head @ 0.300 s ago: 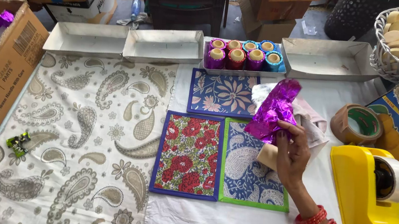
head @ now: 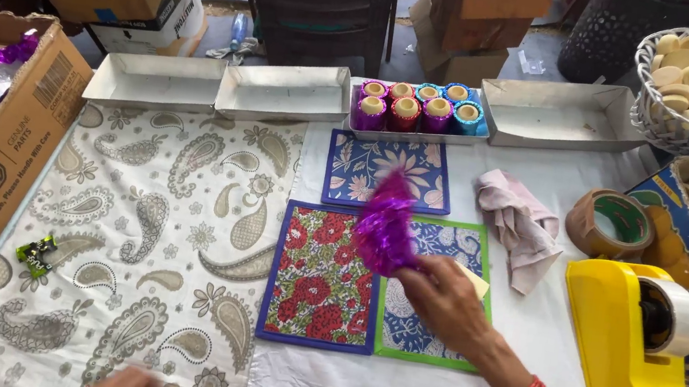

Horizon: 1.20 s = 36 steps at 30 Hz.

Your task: Wrapping clay cups in decorative foil and wiping them with a cloth.

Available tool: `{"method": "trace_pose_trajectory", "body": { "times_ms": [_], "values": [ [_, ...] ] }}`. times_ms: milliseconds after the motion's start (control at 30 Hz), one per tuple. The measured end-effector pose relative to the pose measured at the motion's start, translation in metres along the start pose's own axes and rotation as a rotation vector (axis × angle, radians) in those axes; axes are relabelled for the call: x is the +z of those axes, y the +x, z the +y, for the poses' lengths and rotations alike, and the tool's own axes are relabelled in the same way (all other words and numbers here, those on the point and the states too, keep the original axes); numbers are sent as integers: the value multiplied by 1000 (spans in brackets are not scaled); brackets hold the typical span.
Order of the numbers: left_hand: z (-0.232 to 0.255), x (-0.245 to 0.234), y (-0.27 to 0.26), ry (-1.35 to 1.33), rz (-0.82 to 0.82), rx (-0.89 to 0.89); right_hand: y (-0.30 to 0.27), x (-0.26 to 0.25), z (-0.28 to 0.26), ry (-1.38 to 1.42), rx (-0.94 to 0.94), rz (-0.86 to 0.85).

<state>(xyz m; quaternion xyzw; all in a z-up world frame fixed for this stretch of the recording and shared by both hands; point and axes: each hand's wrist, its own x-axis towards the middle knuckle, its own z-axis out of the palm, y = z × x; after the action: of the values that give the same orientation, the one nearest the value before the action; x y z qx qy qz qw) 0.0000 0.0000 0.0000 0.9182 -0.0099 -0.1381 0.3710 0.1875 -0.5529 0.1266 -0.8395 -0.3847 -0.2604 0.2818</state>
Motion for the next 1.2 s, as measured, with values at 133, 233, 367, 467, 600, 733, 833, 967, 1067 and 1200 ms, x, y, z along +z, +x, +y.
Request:
{"method": "trace_pose_trajectory", "body": {
  "times_ms": [133, 233, 367, 467, 600, 733, 833, 967, 1067, 1200],
  "values": [
    [242, -44, 55, -23, -9, 113, 0, 2, -4, -175, -91, -108],
    [277, -26, 117, -130, 57, 105, -8, 11, 1, -227, -94, -119],
    [308, 0, 193, -388, -16, 253, -6, 7, -7, -235, -121, -183],
    [312, 20, 240, -589, -50, 285, 7, -6, -17, -191, -159, -200],
    [312, 30, 284, -998, -63, 320, 22, -26, -25, -59, -138, -71],
    [352, -3, 278, -1106, -40, 221, 17, -24, -5, 25, 4, 73],
    [380, -23, 260, 7, 262, 175, 24, -37, 3, -42, 168, 14],
    [418, -12, 228, 629, 503, 876, 38, -71, 8, -189, 347, -321],
    [417, 22, 206, 679, 358, 966, 20, -83, 29, -141, 496, -555],
    [403, 51, 174, 805, -81, 671, 1, -84, 54, -101, 555, -642]
  ]
}}
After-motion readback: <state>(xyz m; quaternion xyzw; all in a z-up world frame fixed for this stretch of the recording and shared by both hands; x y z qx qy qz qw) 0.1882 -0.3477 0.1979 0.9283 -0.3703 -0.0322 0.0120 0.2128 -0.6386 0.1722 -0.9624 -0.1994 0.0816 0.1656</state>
